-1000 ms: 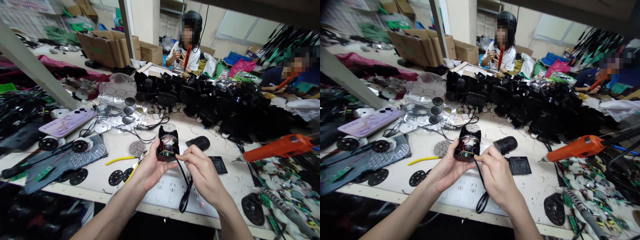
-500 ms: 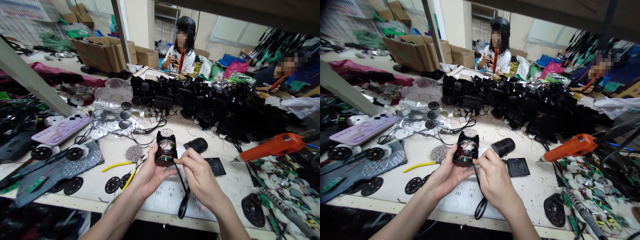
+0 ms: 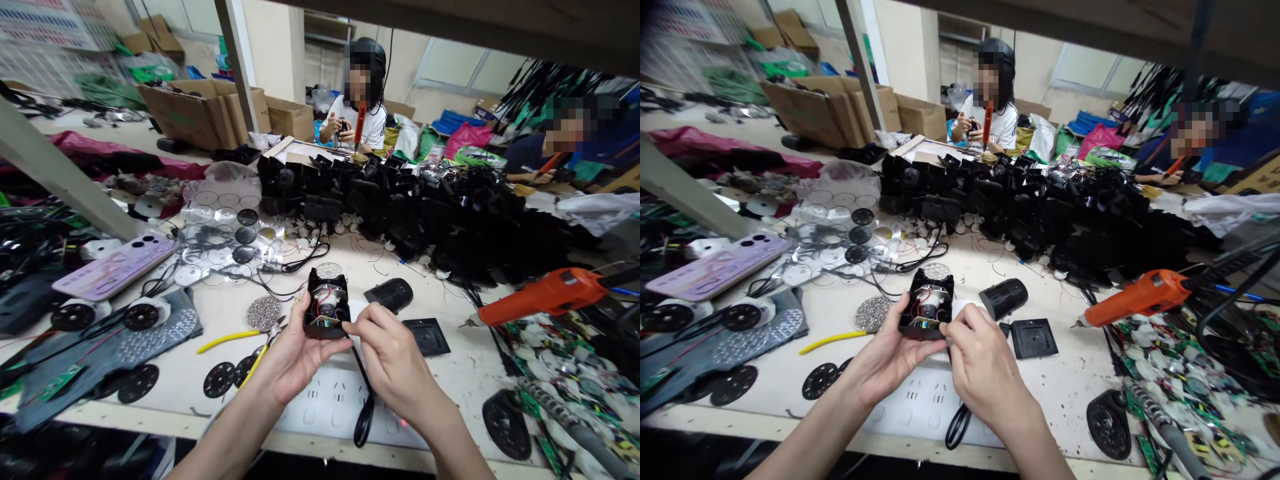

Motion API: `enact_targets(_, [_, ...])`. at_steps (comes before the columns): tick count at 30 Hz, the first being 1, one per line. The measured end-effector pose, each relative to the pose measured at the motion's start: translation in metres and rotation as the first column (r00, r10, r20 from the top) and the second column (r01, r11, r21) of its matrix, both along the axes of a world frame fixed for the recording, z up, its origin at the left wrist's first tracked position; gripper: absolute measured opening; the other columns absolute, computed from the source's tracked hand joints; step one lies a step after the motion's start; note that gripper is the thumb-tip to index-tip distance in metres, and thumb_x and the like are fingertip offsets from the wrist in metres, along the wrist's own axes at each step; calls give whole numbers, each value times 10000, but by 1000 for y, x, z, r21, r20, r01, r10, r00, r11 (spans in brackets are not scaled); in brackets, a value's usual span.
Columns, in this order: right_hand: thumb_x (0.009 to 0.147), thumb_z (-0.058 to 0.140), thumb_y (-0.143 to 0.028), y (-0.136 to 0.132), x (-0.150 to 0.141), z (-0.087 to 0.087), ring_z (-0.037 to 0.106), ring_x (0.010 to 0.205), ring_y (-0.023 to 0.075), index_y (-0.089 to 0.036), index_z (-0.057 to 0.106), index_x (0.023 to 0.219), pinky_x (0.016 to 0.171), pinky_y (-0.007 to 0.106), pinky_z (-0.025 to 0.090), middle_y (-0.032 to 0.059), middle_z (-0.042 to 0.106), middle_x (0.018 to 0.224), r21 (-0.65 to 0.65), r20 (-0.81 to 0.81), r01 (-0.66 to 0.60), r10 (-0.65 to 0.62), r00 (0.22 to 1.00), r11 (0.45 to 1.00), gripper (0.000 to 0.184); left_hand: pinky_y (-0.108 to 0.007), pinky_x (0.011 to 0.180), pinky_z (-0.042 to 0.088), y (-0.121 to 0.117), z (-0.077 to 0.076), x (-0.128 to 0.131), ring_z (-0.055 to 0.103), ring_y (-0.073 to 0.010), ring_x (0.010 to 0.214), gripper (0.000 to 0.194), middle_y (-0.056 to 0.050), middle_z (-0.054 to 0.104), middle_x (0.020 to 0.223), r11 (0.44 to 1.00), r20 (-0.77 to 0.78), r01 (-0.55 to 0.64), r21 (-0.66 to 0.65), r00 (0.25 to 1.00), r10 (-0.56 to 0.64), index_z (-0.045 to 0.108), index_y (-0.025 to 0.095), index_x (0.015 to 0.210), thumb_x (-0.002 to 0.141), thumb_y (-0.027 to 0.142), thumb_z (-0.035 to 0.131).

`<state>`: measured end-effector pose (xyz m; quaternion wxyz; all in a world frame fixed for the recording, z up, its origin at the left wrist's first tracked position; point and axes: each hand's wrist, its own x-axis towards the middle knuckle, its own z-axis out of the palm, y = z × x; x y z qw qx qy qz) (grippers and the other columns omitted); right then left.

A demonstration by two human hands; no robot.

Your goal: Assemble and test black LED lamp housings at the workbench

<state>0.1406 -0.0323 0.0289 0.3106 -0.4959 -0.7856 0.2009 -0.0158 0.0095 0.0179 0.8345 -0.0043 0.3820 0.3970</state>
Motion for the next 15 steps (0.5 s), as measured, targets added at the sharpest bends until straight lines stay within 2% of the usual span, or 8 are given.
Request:
enact_targets(3, [927,358,-116,3,5,-1,552,859,187,-183,654,1025,747,333,478,65,539,906,-16,-14,11,-12,1000,1000,319,-357,579,632,1,-1,-2,716,-250,724,477,-154,698,875,1000,-28,-12,-19,1000,12,570,24,1132,955,447,437])
enact_targets(4, [931,361,-140,6,10,-1,562,886,191,-193,653,1042,771,342,484,70,553,934,-14,-27,53,-53,998,999,316,-361,575,632,2,-1,-2,715,-245,713,474,-154,698,881,1000,-43,-22,-22,999,21,563,25,1146,957,440,436])
enact_targets(6, [944,388,-237,16,25,-6,572,980,217,-204,643,1085,853,383,484,90,571,1026,1,-40,233,-233,972,972,293,-366,565,632,3,0,-4,712,-241,699,474,-162,700,902,999,-68,-37,-29,997,35,552,24,1171,959,432,436])
enact_targets(8, [918,466,-390,29,44,-16,522,1147,287,-196,591,1210,962,460,441,134,534,1186,-13,16,477,-477,879,879,373,-369,559,632,4,1,-5,715,-250,708,490,-174,701,915,998,-69,-40,-40,997,37,546,17,1188,955,436,444])
enact_targets(10, [789,617,-532,42,62,-28,356,1323,396,-176,448,1386,1034,540,367,194,398,1371,-107,179,626,-604,776,772,716,-369,553,632,5,3,-5,717,-259,718,493,-178,703,919,998,-55,-42,-48,998,39,550,13,1186,949,436,460])
enact_targets(11, [717,675,-566,48,69,-35,293,1358,432,-173,383,1434,1045,561,347,208,349,1416,-173,255,651,-605,754,739,869,-369,550,632,5,3,-6,718,-261,718,488,-176,705,918,998,-46,-44,-47,998,42,556,13,1180,947,433,467])
enact_targets(12, [672,705,-577,53,74,-42,271,1370,443,-178,350,1453,1051,565,340,208,337,1431,-228,309,651,-581,753,724,947,-370,548,633,6,5,-6,718,-262,715,484,-174,706,916,998,-35,-44,-45,998,42,563,14,1172,944,431,472])
enact_targets(15, [657,717,-530,63,80,-55,383,1323,394,-192,393,1429,1049,506,372,174,435,1359,-310,355,608,-504,787,731,903,-380,555,634,6,7,-7,718,-259,706,485,-169,709,917,998,-4,-38,-47,999,38,569,17,1170,943,435,472])
